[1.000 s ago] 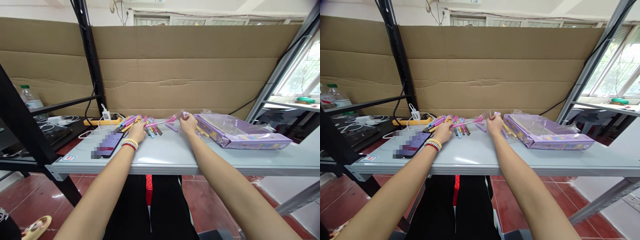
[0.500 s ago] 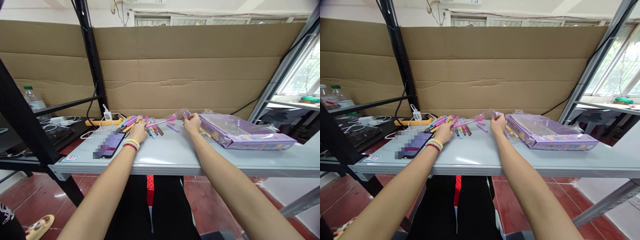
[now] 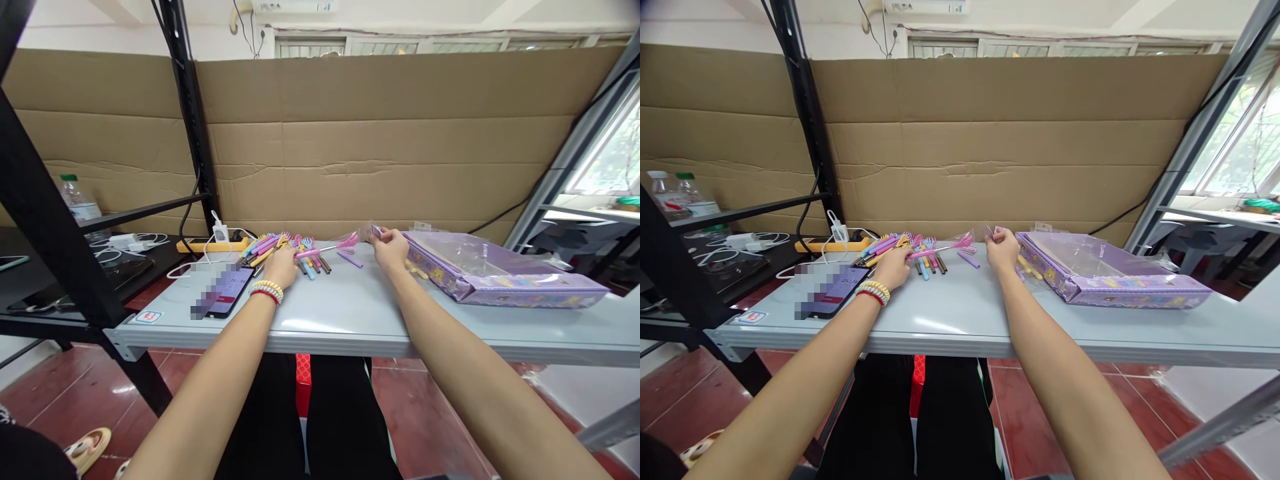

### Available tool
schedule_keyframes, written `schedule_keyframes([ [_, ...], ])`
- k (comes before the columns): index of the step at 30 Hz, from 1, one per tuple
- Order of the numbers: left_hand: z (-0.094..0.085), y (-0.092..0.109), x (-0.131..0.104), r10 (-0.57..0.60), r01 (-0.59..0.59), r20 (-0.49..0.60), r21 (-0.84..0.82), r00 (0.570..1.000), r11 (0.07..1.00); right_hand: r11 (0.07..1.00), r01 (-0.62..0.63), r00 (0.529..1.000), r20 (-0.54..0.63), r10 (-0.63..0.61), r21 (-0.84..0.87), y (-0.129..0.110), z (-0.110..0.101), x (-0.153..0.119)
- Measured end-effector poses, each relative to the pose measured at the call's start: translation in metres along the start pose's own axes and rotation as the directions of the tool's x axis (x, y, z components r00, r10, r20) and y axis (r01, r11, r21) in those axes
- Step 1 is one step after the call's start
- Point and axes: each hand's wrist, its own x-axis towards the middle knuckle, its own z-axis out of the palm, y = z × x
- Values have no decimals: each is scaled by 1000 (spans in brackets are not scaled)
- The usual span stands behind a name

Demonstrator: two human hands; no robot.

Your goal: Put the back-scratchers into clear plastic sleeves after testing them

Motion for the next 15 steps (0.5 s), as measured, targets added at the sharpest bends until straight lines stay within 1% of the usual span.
schedule_keyframes([
  [5,1,-1,0,37,-37,-3,-6,999,999,998,-47,998,-40,46,-28,-4,-3,0],
  [9,-1,0,-2,46,-46,5,-28,999,999,998,-56,998,-28,56,-10,-7,-4,-1],
  [12,-3,1,-2,31,-31,7,-36,999,999,998,-67,998,-14,67,-21,-6,-4,-1],
  [15,-3,1,-2,1,-1,3,-33,1000,999,993,-117,993,-8,117,5,-1,-3,3],
])
